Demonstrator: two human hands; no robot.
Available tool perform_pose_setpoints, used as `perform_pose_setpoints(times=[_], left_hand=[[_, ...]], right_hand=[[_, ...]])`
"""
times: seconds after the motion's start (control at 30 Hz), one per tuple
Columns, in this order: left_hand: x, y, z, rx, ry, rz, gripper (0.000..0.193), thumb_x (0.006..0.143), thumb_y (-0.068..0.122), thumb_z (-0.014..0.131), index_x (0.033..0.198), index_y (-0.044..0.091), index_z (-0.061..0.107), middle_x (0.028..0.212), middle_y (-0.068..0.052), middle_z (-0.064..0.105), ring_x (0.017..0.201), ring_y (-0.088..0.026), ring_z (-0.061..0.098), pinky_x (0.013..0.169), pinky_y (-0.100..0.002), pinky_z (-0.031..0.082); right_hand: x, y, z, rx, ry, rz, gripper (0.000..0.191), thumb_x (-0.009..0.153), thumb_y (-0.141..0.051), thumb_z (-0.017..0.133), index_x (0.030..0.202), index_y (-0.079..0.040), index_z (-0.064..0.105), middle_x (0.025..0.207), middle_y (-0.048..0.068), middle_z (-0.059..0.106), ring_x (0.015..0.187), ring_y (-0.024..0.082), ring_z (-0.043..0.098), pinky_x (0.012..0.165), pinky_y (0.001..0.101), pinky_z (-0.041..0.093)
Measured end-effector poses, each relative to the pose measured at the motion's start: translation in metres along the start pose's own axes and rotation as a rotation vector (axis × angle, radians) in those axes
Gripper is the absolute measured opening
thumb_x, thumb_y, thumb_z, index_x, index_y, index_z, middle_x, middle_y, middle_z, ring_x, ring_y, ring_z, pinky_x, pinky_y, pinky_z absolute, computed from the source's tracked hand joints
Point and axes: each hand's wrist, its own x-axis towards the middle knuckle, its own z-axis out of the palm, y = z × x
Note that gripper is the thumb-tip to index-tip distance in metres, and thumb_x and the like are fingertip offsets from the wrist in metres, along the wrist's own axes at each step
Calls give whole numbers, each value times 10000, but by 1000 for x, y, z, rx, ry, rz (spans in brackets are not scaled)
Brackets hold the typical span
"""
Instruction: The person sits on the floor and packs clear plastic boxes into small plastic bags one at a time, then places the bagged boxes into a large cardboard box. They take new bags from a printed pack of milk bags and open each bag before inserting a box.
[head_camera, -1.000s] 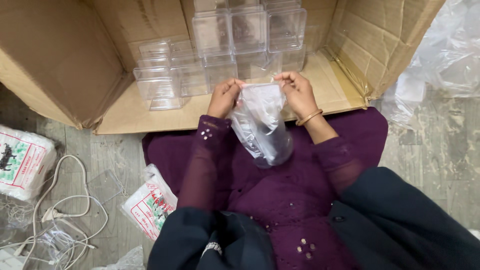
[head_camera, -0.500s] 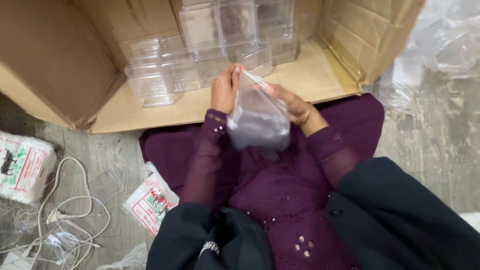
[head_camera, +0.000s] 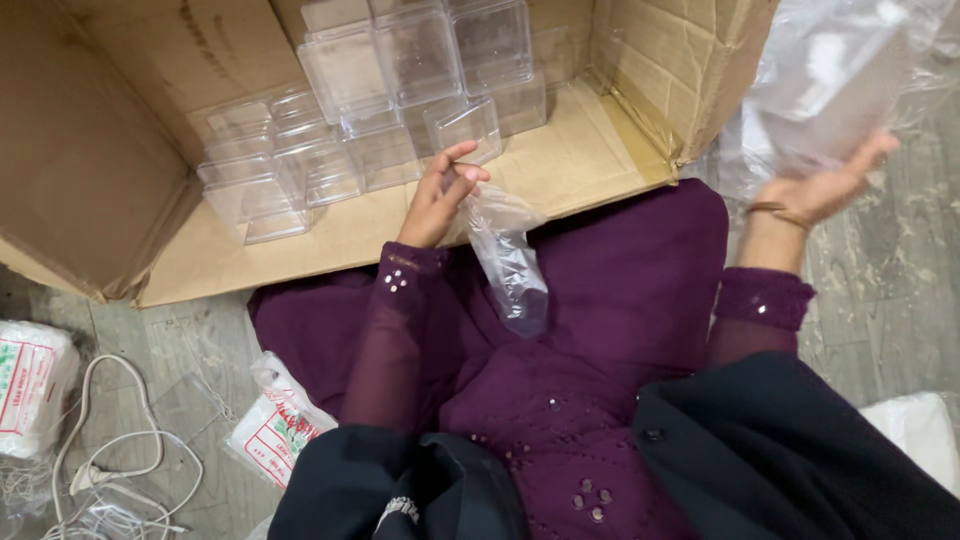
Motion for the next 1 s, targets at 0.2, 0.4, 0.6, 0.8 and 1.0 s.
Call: perform_pose_setpoints(times=[0.2,0.4,0.6,0.8,1.0], left_hand=[[-4,-1,1,-198,35,6,419,1065,119,551,1466,8,504,1223,-81,712,1016,-88,616,899,-244,497],[-10,10,9,-252,80,28,362,1097,182,513,1400,1,592,1258,-88,727,1059,-96,661,937,-254,529],[-10,9,15,-210,149,62,343,1096,236,533,1319,14,668,1191,-14,679,1007,-83,650,885,-236,533],[-14,-11,6,-124,210,51,361,1136,286,539,1239,-1,732,976,-7,616,821,-54,522,710,-222,426],[-17,-27,-17,-340,62,-39,354,1076,325,536,1066,10,697,962,-32,715,898,-104,657,844,-253,526]], right_hand=[[23,19,-46,-172,527,335,622,1009,-421,542,1408,54,503,1226,247,630,1001,343,556,858,516,499],[25,34,11,-847,15,-300,589,974,-87,684,1510,34,471,1520,215,529,1361,359,529,1180,487,364],[-121,42,116,-452,-877,-118,168,1133,-149,649,1261,-41,659,1337,106,668,1225,209,646,1113,337,520],[-213,86,161,-458,-1180,477,131,1017,-77,714,1102,23,711,969,15,714,870,62,652,781,232,550],[-185,89,155,-310,-1091,804,328,1116,-234,682,878,-8,671,781,11,606,664,84,499,601,245,400]])
